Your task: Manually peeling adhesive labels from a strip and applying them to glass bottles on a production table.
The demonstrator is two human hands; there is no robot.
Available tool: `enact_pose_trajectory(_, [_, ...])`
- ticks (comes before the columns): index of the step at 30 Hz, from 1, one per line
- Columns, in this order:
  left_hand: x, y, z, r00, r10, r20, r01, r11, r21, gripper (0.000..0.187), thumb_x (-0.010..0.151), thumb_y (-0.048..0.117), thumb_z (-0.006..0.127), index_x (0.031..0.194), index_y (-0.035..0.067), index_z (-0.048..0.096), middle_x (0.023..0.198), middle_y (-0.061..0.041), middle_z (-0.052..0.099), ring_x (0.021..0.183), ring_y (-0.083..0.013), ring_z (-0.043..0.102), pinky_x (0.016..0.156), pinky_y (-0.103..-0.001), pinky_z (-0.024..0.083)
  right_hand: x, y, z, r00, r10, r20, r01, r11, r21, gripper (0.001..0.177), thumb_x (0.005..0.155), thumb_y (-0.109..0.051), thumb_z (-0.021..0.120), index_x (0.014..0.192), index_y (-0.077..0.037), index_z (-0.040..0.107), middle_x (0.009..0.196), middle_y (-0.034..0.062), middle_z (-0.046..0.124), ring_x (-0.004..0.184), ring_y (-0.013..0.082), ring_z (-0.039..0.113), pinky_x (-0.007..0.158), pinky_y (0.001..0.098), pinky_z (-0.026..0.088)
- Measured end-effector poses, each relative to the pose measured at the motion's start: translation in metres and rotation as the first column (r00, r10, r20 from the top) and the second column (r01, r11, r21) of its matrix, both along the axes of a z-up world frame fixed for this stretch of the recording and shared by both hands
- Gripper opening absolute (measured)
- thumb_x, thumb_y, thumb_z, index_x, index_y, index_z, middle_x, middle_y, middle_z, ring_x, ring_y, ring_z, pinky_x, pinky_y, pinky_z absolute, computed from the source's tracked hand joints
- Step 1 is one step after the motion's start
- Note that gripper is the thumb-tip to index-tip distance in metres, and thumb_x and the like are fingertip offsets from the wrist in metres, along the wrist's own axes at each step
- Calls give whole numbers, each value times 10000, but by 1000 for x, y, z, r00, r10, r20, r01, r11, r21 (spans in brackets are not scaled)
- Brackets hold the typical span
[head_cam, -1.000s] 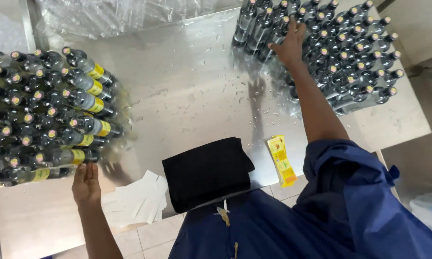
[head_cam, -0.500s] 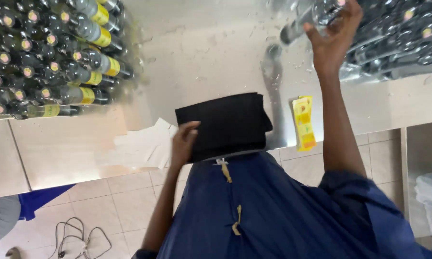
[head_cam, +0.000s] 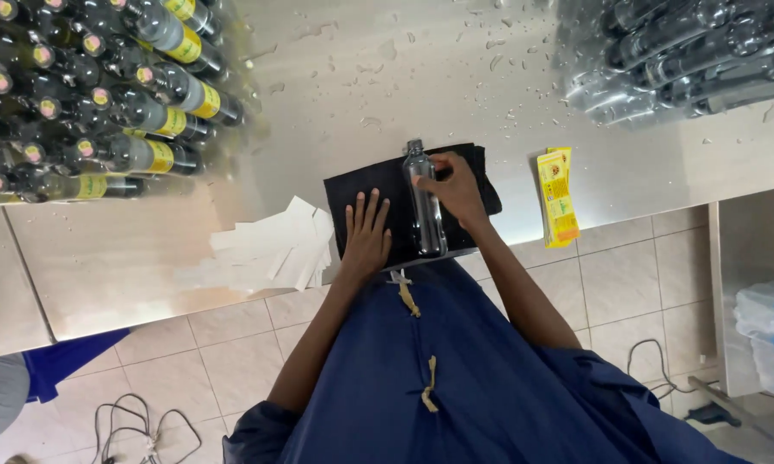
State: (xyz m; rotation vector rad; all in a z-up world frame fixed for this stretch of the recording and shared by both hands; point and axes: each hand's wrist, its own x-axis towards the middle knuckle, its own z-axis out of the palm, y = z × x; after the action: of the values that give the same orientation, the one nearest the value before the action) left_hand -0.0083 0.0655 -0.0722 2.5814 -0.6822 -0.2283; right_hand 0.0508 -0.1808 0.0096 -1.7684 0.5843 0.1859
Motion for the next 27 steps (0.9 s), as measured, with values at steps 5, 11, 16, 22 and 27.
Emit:
enact_pose_trajectory(5, [-2,1,11,997,2,72,-2,1000,7,641,1123,292,400,1749,166,336,1861,-134,155,1711,-380,71,1339,-622,-26,-2,10,-11,994,101,33,-98,992,-75,725,898,-352,976,1409,30,630,1184,151,531,699,195,711,599,328,629])
enact_pose_trajectory(11, [-4,2,-2,995,16,100,-27,994,104,644,1134,327,355,1769,229,304,1869,-69,141,1714,-336,77,1334,-644,-18,-7,7,24,955,297,-24,-296,937,-183,837,976,-424,902,1548,65,535,1309,235,531,1182,375,681,937,470,602])
enact_pose_trajectory(16, [-3,1,2,996,19,82,-28,994,104,618,1151,312,347,1763,234,324,1870,-55,150,1714,-319,81,1337,-637,-23,-38,-1,20,980,195,37,-190,976,-103,753,1070,-483,789,1592,-13,517,1378,233,567,1264,372,664,1013,494,593])
enact_pose_trajectory(22, [-3,6,6,997,76,16,-76,997,16,593,1127,203,405,1720,199,397,1852,-83,196,1699,-325,151,1356,-601,60,-69,-25,-15,953,201,225,-55,849,-525,319,1143,-115,669,1450,-30,667,1285,167,600,1149,337,684,884,393,654])
enact_pose_trajectory(27, [12,27,27,943,333,0,-319,901,-296,578,996,-135,531,1551,20,585,1708,-217,390,1530,-400,457,1222,-409,513,-67,-49,-32,955,130,267,71,774,-629,359,1093,-114,763,1418,1,660,1194,159,587,1122,334,665,852,393,654])
